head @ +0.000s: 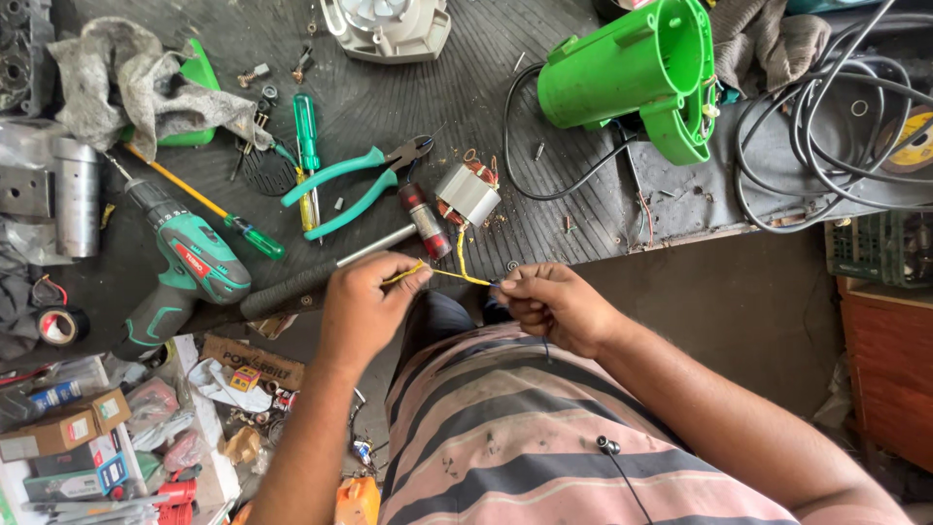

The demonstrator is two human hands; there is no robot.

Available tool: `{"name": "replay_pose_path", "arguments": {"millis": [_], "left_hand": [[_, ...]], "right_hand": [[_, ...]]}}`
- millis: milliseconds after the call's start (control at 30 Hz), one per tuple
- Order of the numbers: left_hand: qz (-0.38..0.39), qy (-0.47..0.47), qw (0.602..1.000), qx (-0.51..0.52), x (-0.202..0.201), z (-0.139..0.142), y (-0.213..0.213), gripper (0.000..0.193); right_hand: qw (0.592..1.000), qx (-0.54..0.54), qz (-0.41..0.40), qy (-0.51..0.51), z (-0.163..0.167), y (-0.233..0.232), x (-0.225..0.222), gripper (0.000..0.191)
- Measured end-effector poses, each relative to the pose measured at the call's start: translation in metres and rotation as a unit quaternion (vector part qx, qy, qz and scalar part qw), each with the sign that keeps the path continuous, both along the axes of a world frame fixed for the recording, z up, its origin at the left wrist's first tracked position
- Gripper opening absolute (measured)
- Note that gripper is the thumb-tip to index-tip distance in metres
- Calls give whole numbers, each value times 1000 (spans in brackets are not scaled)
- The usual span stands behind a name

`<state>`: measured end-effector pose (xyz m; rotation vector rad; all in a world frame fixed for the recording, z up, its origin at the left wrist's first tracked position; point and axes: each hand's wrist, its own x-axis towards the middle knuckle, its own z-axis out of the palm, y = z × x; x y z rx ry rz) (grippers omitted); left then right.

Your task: The person handles a small electric motor armature at a cluttered workbench, wipes it with a cloth, and twists and wraps yellow and blue wire around the armature's terminals, pressing the windings into place by hand.

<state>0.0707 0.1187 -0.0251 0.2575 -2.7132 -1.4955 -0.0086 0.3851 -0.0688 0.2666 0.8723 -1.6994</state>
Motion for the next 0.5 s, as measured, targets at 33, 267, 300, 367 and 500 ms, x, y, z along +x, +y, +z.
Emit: {"name": "replay_pose_path", "arguments": {"millis": [33, 267, 300, 367, 500], "left_hand": [[14, 30, 999, 26, 8, -9, 3, 14], [271, 22, 840, 469, 76, -43, -4, 32], [291, 28, 863, 413, 80, -39, -6, 27], [286, 55, 933, 209, 79, -27, -6, 18], [172, 145, 961, -160, 55, 10, 14, 13]], "right_hand": [[997, -37, -6, -62, 0, 2, 0, 19], [999, 24, -3, -36, 28, 18, -6, 23], [999, 21, 0, -29, 32, 19, -7, 25], [999, -6, 4, -36, 38, 17, -9, 28], [992, -72, 15, -103, 48, 9, -7, 35]]}}
